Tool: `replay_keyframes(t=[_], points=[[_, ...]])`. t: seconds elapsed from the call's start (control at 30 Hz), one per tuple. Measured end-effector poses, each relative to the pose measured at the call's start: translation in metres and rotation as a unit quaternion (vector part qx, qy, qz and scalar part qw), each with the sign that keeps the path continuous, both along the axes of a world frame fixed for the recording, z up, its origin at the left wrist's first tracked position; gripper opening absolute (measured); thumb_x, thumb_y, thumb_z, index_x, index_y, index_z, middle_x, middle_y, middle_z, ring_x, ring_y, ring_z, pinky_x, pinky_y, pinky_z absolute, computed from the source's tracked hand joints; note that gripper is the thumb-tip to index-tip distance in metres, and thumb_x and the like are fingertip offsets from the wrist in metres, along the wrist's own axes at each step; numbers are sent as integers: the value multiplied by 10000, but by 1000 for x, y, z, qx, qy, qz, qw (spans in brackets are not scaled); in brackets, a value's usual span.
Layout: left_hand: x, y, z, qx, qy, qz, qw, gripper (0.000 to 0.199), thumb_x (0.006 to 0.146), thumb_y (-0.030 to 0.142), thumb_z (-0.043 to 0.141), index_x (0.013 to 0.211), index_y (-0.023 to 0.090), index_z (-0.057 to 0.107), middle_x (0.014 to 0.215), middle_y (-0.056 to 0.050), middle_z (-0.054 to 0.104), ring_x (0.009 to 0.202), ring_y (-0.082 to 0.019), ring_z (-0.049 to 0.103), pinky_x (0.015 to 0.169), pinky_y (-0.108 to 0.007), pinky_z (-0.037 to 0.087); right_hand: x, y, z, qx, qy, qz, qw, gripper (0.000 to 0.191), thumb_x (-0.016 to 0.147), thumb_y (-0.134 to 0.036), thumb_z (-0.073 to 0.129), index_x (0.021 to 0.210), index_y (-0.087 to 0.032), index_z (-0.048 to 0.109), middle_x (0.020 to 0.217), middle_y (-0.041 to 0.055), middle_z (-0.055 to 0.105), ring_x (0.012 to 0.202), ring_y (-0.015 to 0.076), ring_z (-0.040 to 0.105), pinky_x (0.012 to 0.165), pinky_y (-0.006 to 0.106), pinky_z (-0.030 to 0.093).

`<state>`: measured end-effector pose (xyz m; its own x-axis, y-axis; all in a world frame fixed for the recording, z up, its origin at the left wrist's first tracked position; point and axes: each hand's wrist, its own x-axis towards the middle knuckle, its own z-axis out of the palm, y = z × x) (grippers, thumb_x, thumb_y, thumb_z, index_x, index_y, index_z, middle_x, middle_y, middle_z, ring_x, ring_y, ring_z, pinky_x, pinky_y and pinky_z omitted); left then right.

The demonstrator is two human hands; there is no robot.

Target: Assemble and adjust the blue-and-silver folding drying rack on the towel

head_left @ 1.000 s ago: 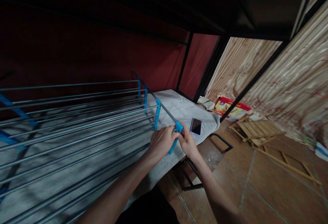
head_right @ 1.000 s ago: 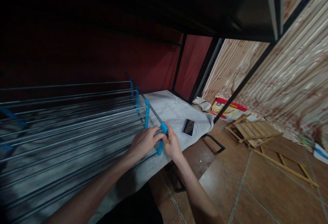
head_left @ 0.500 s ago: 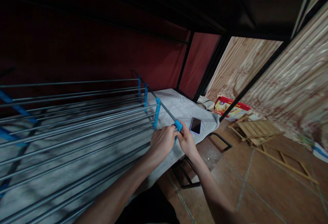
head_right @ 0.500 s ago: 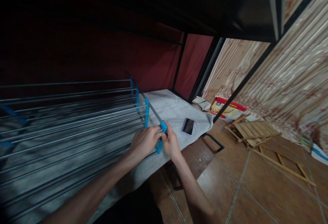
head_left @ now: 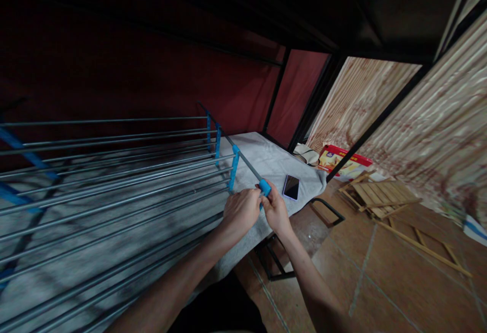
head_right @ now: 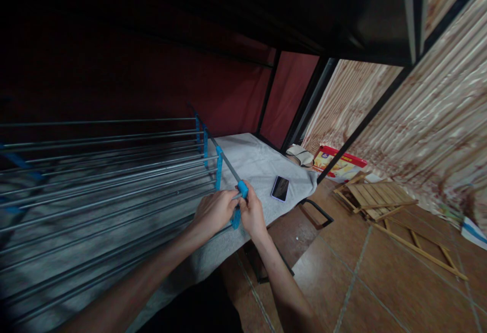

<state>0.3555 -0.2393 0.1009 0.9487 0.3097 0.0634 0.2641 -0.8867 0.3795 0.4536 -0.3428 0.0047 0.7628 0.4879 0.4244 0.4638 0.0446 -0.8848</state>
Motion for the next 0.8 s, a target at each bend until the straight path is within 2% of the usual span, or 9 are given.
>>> replay_keyframes(t=[0.33, 0.53, 0.7, 0.8], points=[[0, 2, 0, -16, 9, 4, 1000, 282, 984, 288, 426, 1104, 224, 673, 1125, -90, 732, 1084, -254, 680, 888, -356, 511, -9, 1, 6, 1, 2, -1, 1000, 498, 902, -278, 555, 1399, -257, 527, 1350, 74, 634, 1254, 239, 586, 1120, 423, 418], [1, 4, -5, -24, 14, -2, 1000, 274, 988, 293, 435, 1122, 225, 664, 1150, -79, 719, 1095, -251, 668, 908, -359, 507, -15, 4, 8, 10, 27, -15, 999, 523, 872, -250, 557, 1395, -249, 535, 1347, 75, 634, 1275, 238, 566, 1154, 453, 378], [-7, 5, 1, -32, 0, -36, 999, 274, 976, 286, 490, 1183, 180, 635, 1206, -99, 687, 1193, -240, 604, 1013, -343, 461, -13, -3, 10, 37, 81, 40, 995, 612, 747, -176, 581, 1354, -252, 580, 1322, 63, 659, 1237, 244, 599, 1138, 464, 399], [-28, 11, 12, 1, -29, -46, 998, 343, 957, 346, 542, 1250, 182, 608, 1263, -112, 658, 1236, -267, 563, 1075, -383, 417, -4, -11, 19, 60, 153, 77, 983, 626, 672, -164, 566, 1287, -255, 638, 1296, 59, 681, 1202, 277, 625, 1110, 511, 422]])
